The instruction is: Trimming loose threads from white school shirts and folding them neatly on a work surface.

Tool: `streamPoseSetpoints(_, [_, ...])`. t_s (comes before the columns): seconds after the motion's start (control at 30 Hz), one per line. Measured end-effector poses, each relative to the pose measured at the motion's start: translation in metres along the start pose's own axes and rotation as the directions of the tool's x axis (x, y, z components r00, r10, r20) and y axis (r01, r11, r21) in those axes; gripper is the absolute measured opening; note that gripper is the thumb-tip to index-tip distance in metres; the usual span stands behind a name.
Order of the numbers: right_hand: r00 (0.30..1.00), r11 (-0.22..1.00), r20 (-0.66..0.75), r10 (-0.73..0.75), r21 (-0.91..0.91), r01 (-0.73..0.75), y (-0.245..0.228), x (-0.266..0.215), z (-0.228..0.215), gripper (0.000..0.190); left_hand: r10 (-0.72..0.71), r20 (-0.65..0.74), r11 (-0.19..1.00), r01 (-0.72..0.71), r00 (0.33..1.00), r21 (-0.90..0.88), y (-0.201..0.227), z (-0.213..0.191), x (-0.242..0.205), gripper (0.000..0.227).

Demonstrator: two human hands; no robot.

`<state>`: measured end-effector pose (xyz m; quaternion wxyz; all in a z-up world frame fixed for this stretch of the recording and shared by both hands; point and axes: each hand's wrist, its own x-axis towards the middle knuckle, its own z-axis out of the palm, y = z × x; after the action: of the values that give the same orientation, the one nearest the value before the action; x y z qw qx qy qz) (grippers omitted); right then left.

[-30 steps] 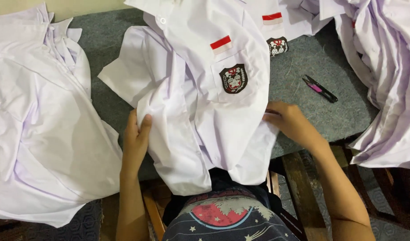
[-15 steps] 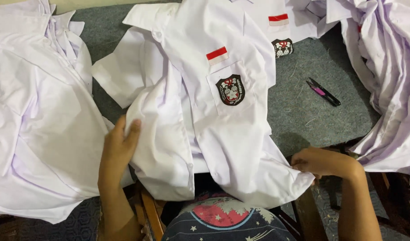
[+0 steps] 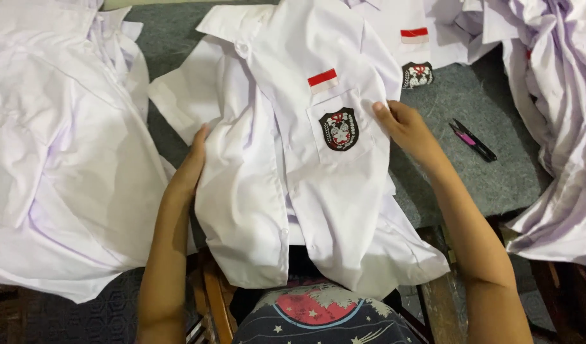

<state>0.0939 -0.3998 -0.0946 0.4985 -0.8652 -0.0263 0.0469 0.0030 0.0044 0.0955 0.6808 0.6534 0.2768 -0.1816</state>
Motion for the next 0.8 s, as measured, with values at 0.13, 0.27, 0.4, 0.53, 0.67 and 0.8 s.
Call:
streamPoseSetpoints(0.13, [0.997, 0.984, -0.073, -0.008, 0.179, 0.021, -0.101, -0.018, 0.008, 0.029, 0.232, 0.080, 0.966, -0.239, 0.970, 0.095, -0.071, -0.056, 0.129, 0.052])
streamPoseSetpoints(0.27, [0.949, 0.956, -0.278, -0.151, 0.204, 0.212, -0.096, -0.013, -0.018, 0.025, 0.557, 0.131, 0.829, -0.558, 0.820, -0.029, -0.068, -0.070, 0.151, 0.053])
streamPoseSetpoints(0.4, [0.879, 0.886, -0.343, -0.331, 0.207, 0.414, -0.102, -0.022, -0.043, 0.028, 0.675, 0.173, 0.734, -0.676, 0.717, -0.064, -0.032, -0.049, 0.102, 0.058])
streamPoseSetpoints(0.53, [0.816, 0.859, -0.352, -0.457, 0.064, 0.509, -0.088, -0.034, -0.054, 0.055, 0.714, 0.212, 0.693, -0.717, 0.667, -0.080, -0.033, -0.040, 0.099, 0.062])
streamPoseSetpoints(0.67, [0.966, 0.976, -0.166, -0.198, 0.052, 0.209, -0.051, -0.018, -0.050, 0.073, 0.323, 0.198, 0.913, -0.360, 0.925, 0.194, -0.033, -0.020, 0.086, 0.099])
streamPoseSetpoints(0.8, [0.968, 0.890, -0.167, 0.185, -0.390, -0.238, -0.084, -0.034, -0.050, 0.061, 0.089, 0.190, 0.937, -0.147, 0.978, 0.316, -0.043, -0.023, 0.068, 0.072])
